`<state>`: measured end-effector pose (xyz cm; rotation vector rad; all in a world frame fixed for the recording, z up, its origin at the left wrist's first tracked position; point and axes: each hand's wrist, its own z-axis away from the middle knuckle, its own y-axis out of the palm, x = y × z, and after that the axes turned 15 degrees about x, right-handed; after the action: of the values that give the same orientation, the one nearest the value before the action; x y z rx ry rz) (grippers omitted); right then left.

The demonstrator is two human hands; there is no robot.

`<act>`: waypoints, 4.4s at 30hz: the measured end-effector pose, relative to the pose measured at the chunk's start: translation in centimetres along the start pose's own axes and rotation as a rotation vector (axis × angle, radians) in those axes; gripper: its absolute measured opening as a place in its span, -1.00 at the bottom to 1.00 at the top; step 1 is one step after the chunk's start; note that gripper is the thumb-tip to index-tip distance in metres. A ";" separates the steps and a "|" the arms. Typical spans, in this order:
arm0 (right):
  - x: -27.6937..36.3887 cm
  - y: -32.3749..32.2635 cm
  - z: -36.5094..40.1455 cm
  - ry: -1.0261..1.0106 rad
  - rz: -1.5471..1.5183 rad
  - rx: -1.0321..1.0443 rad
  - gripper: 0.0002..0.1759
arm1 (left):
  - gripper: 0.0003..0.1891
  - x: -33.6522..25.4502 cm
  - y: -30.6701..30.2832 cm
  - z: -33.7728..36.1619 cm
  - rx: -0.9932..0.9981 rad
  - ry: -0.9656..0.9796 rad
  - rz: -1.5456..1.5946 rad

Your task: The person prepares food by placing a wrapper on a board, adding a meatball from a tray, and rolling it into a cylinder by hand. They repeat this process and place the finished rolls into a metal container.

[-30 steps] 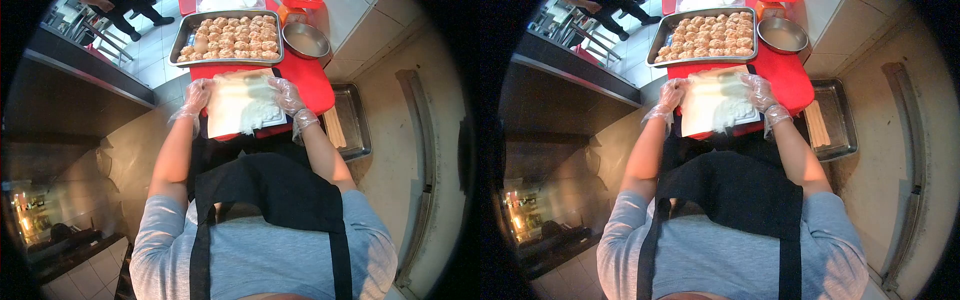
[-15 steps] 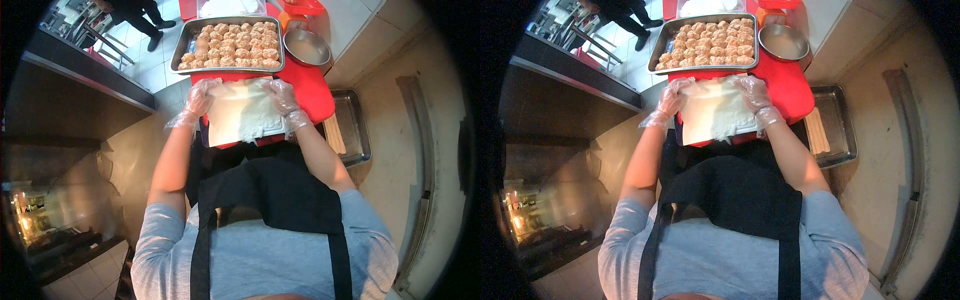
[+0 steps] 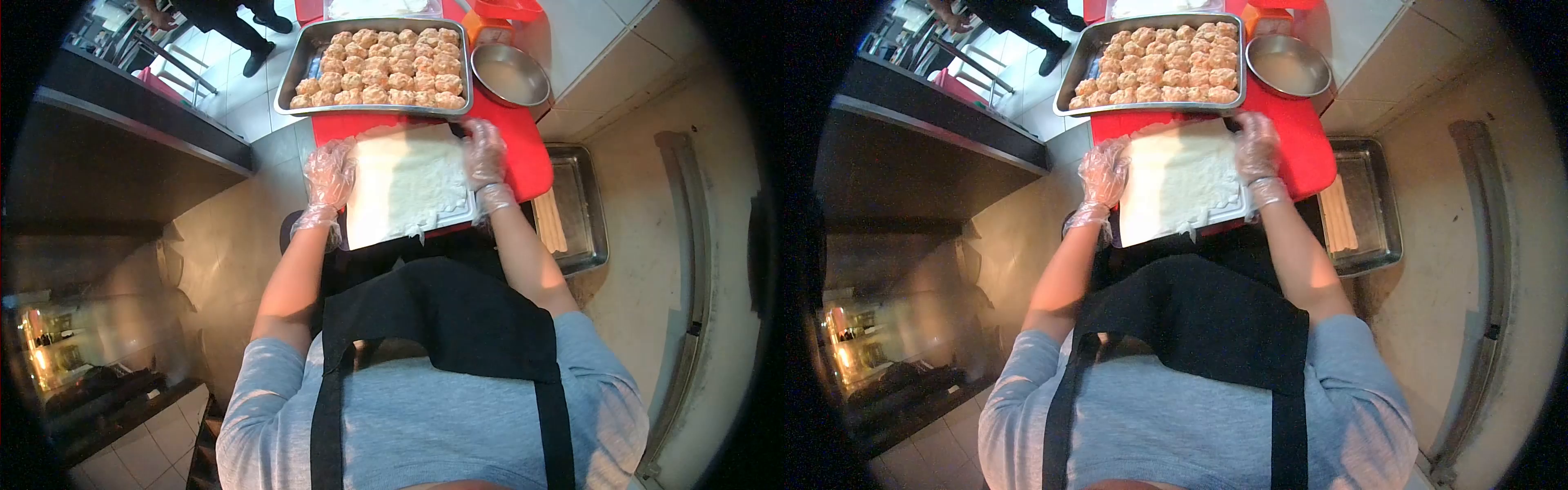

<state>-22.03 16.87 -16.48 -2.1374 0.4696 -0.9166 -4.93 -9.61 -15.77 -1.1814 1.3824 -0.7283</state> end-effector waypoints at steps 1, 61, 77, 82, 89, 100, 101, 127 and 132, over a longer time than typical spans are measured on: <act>-0.5 -0.3 -0.5 0.019 -0.010 -0.055 -0.61 | -0.59 -0.2 0.2 0.1 -0.025 -0.014 0.011; 10.1 10.1 -30.4 0.404 -2.142 0.694 -0.68 | -0.66 2.0 1.9 1.9 -0.050 -0.064 0.441; 7.0 -2.6 -4.2 0.239 -1.562 0.849 -0.68 | -0.61 0.6 1.7 2.9 -0.021 0.039 0.244; 4.9 1.7 2.2 0.130 -1.501 0.929 -0.58 | -0.48 0.1 0.6 3.1 0.133 -0.027 -0.124; 6.1 -1.7 2.0 -0.312 -0.557 1.020 -0.44 | -0.21 -6.7 -0.3 5.9 0.138 0.065 0.120; 5.1 0.5 5.9 0.241 -1.454 0.751 -0.52 | -0.22 -6.2 -0.9 6.7 0.337 0.048 -0.221; 5.1 -0.1 5.6 0.221 -1.411 0.746 -0.53 | -0.22 -5.7 -0.7 6.6 0.346 0.062 -0.216; 6.5 -2.6 5.8 -0.381 -0.352 0.513 -0.77 | -0.70 -9.1 1.7 4.8 0.075 0.251 0.463; 5.1 -1.7 4.9 -0.425 -0.476 0.581 -0.78 | -0.78 -9.3 0.9 4.9 0.008 0.320 0.447</act>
<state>-14.88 17.48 -15.13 -1.8350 -0.4868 -0.6957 -1.59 0.30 -14.31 -0.7249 1.8295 -0.6144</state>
